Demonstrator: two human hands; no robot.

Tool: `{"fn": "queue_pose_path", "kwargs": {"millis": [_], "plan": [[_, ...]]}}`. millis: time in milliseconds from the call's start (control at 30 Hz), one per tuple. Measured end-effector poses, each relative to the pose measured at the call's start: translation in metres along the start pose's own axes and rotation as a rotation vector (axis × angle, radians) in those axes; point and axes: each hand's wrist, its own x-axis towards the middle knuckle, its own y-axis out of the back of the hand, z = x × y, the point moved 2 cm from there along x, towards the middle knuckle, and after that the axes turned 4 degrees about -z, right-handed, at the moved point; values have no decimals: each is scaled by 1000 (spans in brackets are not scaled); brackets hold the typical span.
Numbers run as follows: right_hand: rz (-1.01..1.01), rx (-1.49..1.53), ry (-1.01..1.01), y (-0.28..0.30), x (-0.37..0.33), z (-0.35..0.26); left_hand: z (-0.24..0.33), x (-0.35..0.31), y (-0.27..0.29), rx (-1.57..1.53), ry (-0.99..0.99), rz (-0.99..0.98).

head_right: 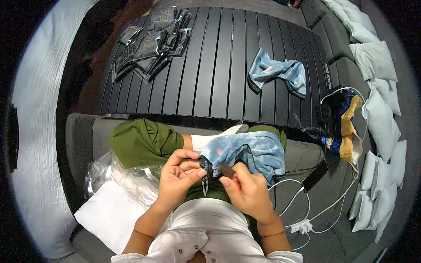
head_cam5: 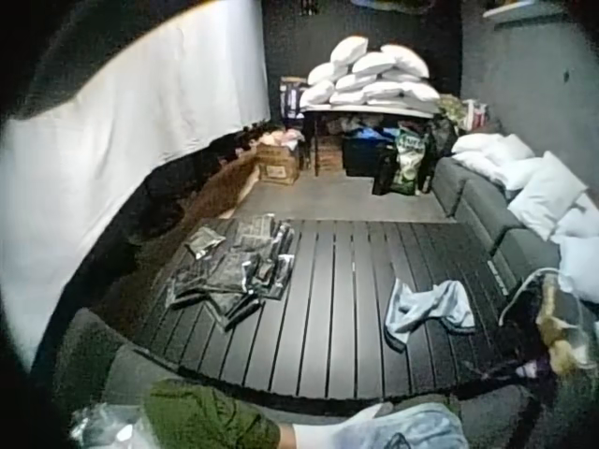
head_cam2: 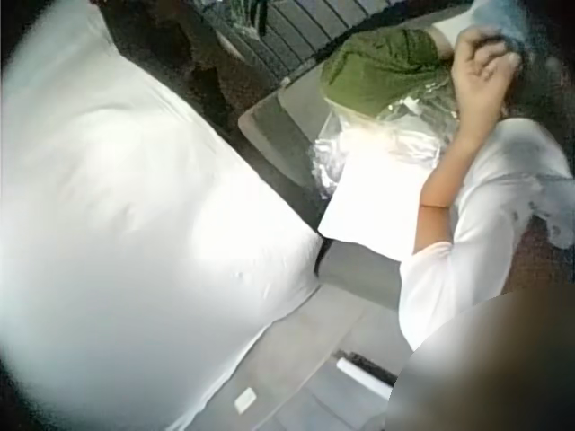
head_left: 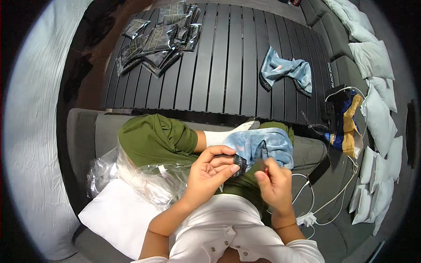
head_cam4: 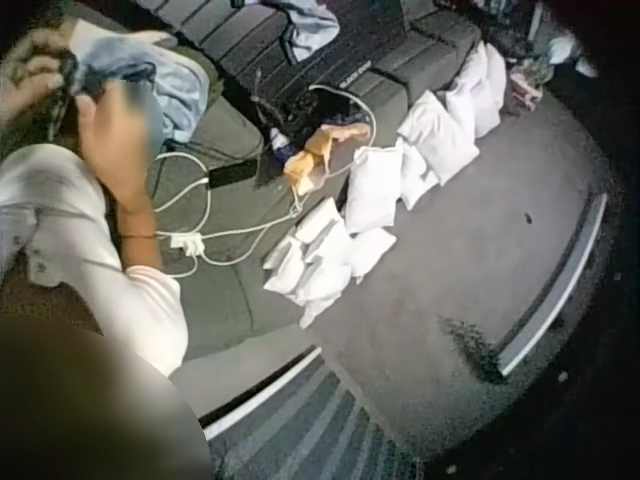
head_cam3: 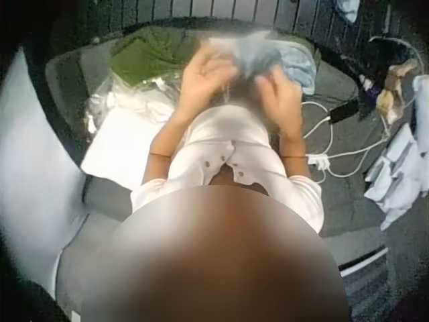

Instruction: Packing fabric items into plastic sleeves and trimming loose threads from a fabric product using scissors.

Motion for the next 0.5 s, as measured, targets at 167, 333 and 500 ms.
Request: {"fn": "queue_pose_path", "kwargs": {"millis": [167, 333, 500], "plan": [[38, 11, -58, 4, 0, 3, 1, 1, 0, -30, -11, -11], [-32, 53, -51, -2, 1, 3, -3, -3, 9, -12, 77, -76], [193, -2, 14, 7, 14, 36, 12, -3, 3, 13, 15, -4]]}}
